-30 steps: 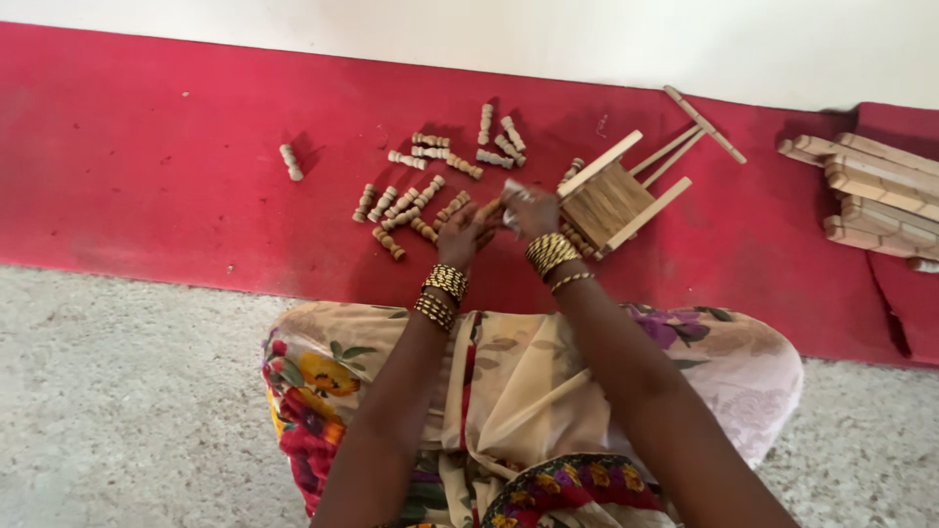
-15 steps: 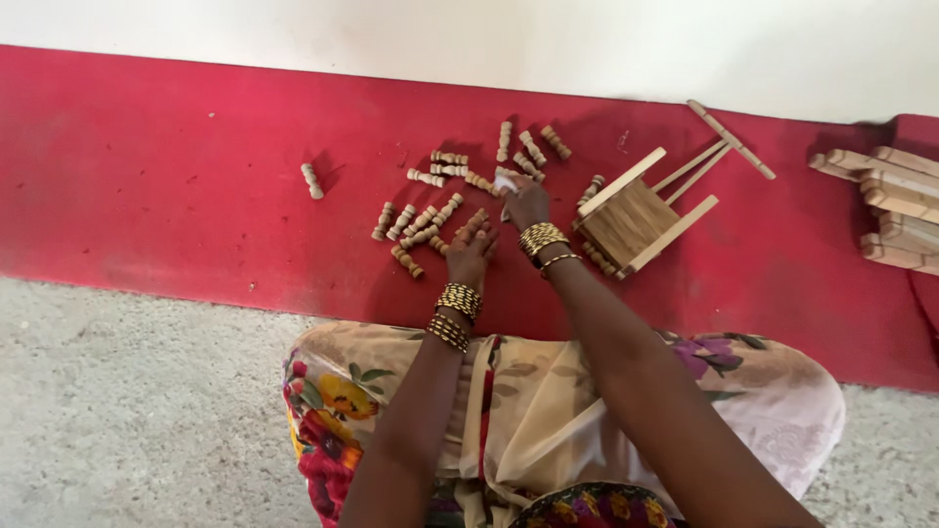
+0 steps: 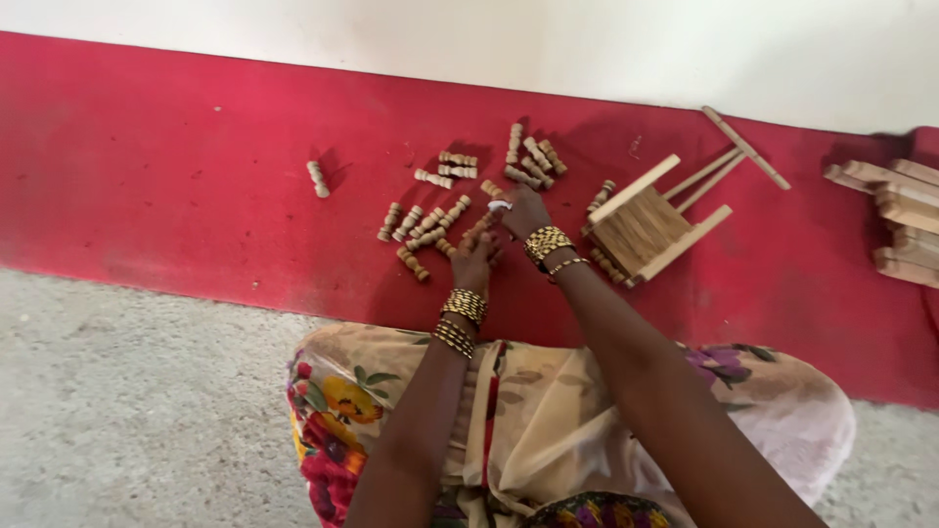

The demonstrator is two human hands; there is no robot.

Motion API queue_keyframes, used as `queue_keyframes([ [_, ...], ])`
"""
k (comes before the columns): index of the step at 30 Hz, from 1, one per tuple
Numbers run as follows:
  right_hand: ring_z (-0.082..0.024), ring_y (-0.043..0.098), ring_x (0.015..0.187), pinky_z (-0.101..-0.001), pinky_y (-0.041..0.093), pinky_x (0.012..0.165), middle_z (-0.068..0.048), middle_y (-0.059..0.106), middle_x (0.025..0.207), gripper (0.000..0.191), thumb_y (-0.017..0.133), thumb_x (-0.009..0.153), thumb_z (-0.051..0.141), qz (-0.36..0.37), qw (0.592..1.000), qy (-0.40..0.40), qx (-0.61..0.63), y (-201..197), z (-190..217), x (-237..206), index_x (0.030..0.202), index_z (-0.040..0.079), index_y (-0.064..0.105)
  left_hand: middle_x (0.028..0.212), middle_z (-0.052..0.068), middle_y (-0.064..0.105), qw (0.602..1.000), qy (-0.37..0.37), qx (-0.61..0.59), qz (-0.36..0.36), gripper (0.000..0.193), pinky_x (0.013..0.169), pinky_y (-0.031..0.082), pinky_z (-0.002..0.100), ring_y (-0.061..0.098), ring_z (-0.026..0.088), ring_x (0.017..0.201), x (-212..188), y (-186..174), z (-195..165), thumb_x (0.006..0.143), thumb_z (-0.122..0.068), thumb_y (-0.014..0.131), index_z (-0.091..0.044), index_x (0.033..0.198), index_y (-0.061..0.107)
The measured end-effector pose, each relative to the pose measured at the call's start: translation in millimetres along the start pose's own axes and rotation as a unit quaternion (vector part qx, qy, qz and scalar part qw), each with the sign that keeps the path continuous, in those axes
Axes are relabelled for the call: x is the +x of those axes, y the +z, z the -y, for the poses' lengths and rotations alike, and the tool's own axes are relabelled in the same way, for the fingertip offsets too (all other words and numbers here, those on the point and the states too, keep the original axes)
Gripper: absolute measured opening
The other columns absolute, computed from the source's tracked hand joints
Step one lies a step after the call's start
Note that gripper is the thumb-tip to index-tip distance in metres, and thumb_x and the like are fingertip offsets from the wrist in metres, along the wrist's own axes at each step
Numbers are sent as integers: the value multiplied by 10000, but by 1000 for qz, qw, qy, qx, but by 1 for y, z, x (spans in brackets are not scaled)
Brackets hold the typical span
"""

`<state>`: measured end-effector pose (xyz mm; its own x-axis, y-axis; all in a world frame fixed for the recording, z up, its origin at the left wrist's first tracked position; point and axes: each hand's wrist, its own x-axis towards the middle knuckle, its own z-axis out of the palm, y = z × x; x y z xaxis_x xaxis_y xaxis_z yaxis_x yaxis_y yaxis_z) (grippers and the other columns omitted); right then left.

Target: The person sits on the floor and wipes small wooden toy pieces one at a time with a cloth, setting each cleaned piece back on the red mat. A small wooden toy cart and stacks of wooden sticks lie nearby on the mat.

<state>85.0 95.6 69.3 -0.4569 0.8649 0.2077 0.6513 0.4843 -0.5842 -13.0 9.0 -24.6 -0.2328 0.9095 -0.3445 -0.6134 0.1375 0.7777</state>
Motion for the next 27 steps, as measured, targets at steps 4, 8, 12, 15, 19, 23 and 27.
queue_keyframes([
  [4,-218,682,594,-334,571,476,-129,716,1049,165,657,942,94,117,983,38,134,-34,-6,-32,1047,108,783,1109,105,666,998,-47,-9,-36,339,697,555,312,656,173,863,-2,1,-4,1047,-249,587,-105,1351,551],
  [8,-162,633,492,-296,528,418,-90,730,979,170,660,948,71,197,956,9,219,-66,-16,-61,1080,102,763,1013,61,715,997,-64,-12,29,240,653,548,274,674,142,801,-4,7,-10,1066,-306,561,-124,1211,622],
  [12,-166,699,831,-316,583,671,-40,735,1008,170,737,934,59,76,957,-250,127,-74,-27,-72,1093,101,781,952,47,759,991,-64,-17,112,240,706,596,276,712,149,799,-8,12,-10,1040,-258,568,-70,1121,693],
  [15,-241,656,673,-378,576,566,-61,703,1115,186,672,925,91,211,958,82,174,-70,-32,-76,1094,79,746,960,108,757,993,-63,-46,87,171,760,616,317,727,200,839,-9,12,-14,1034,-183,631,-28,1094,672],
  [19,-245,618,1111,-386,596,898,-158,573,1286,230,654,970,93,-1,989,-2,148,-63,-32,-76,1192,39,681,1018,110,770,995,-35,-68,69,167,835,636,313,740,189,899,-11,13,-18,989,-111,644,8,1102,675],
  [23,-223,627,1079,-353,585,862,-113,561,1201,265,619,1019,143,-104,956,83,262,-50,-22,-75,1264,59,564,999,111,750,981,-87,-134,113,172,828,641,325,744,214,898,-16,16,-11,986,-80,626,18,1121,667],
  [27,-278,621,984,-392,591,793,-141,601,1071,215,810,906,159,-151,988,10,42,-40,-14,-79,1029,21,700,1011,83,750,974,-126,-86,169,220,766,624,291,722,178,873,-15,21,3,1010,-52,574,-6,1201,673],
])
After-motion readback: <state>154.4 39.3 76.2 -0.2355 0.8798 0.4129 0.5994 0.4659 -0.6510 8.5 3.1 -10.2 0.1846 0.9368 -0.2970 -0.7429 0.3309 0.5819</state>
